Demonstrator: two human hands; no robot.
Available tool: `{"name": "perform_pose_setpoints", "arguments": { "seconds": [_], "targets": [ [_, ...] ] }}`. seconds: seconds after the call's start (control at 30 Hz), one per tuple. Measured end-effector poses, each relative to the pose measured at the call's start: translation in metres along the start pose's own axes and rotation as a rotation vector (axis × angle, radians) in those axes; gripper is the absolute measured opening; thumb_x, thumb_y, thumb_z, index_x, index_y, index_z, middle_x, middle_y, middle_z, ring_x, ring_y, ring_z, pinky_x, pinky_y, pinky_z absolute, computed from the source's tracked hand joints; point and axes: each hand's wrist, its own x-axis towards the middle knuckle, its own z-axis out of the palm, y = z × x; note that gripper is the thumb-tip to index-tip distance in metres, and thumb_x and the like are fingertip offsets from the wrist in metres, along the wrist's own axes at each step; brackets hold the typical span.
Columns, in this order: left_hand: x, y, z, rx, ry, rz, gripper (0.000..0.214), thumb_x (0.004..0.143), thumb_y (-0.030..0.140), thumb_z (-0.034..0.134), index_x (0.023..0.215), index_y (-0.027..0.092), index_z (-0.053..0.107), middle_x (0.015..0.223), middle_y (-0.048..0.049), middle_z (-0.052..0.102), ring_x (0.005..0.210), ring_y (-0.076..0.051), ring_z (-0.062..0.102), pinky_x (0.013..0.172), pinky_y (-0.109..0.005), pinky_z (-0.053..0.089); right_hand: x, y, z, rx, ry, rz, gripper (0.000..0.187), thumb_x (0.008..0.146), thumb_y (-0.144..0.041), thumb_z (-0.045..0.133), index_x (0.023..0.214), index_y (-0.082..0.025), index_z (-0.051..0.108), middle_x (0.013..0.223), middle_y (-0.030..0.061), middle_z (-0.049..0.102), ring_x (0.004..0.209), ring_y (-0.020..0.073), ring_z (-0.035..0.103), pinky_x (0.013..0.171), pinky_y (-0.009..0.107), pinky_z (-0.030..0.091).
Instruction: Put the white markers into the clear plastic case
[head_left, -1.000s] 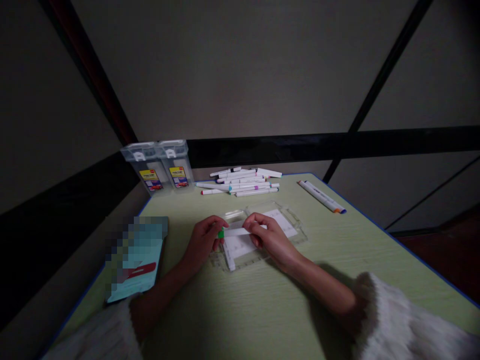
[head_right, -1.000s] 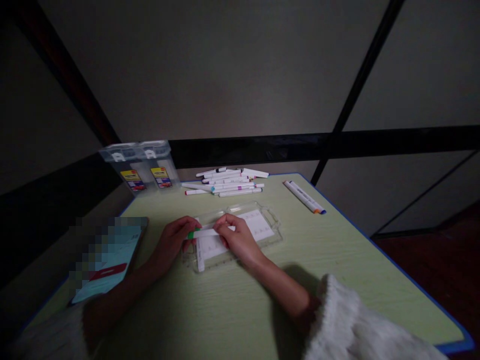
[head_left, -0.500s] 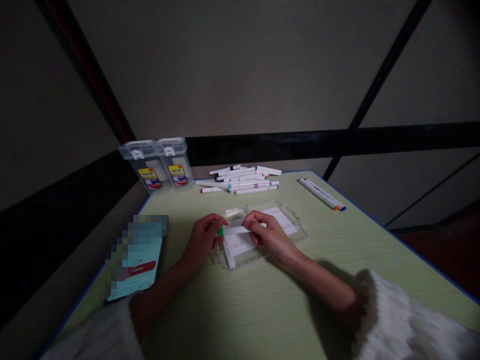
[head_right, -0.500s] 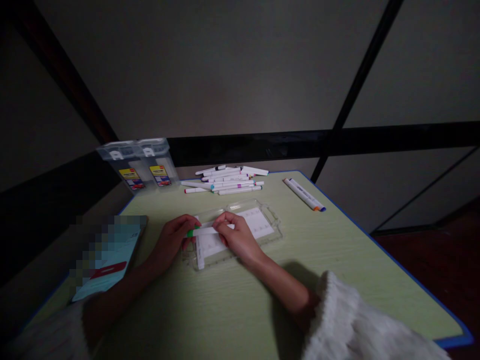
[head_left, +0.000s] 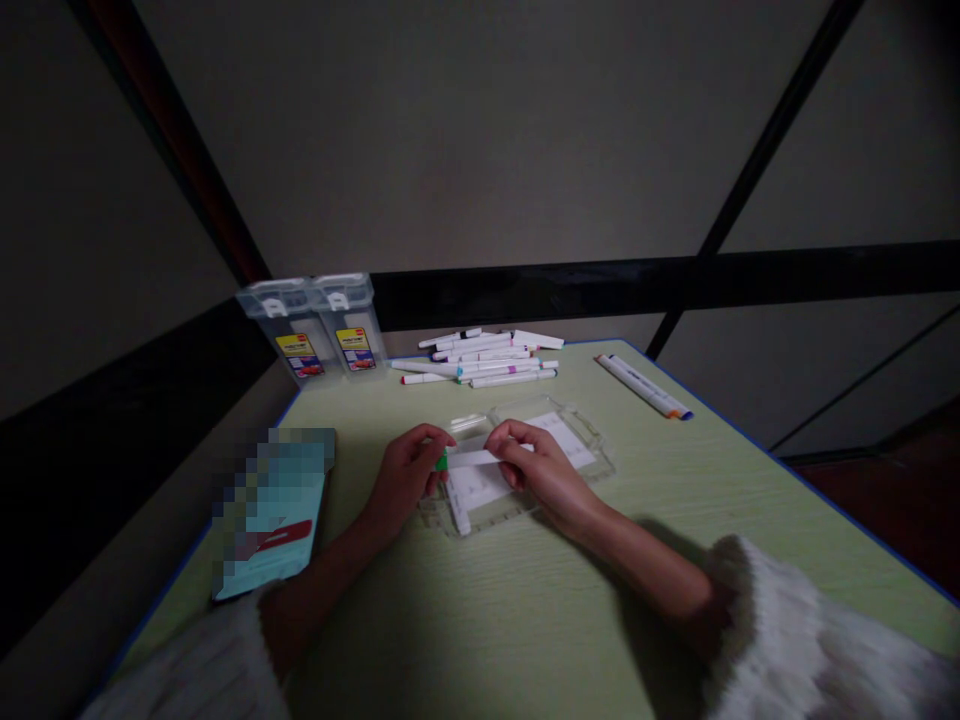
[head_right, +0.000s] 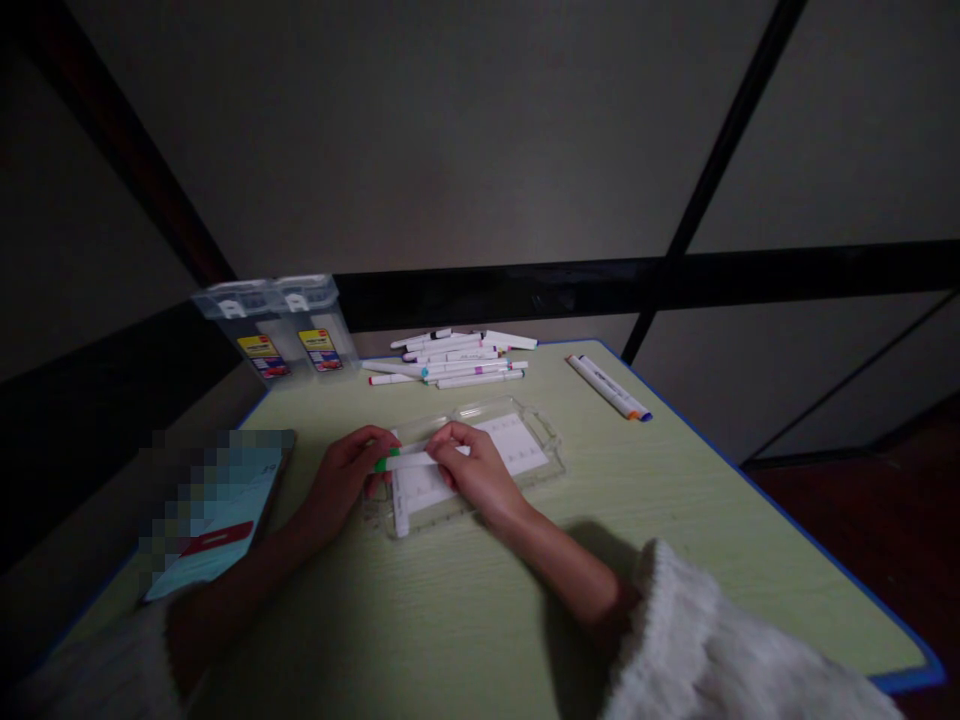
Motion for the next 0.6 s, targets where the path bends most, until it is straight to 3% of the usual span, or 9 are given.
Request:
{"name": "perform_pose_setpoints", "arguments": {
  "seconds": [0.6],
  "targets": [
    [-0.0020,0.0052,0.0001,-0.004,0.062,0.006,0.016,0.065,0.030,0.058,0.071,0.016,0.053,0.040,0.0079,0.048,0.038,-0.007,0.043,0.039,-0.016,0.030,0.0008,-0.0003,-0.0007,0.033,-0.017,0.013,0.011,0.066,-0.026,0.051,0.061,-0.017,0.050,0.033,-0.0094,0.035,0.033,0.0050,0.025,0.036,0.020,0.015]
  ]
}}
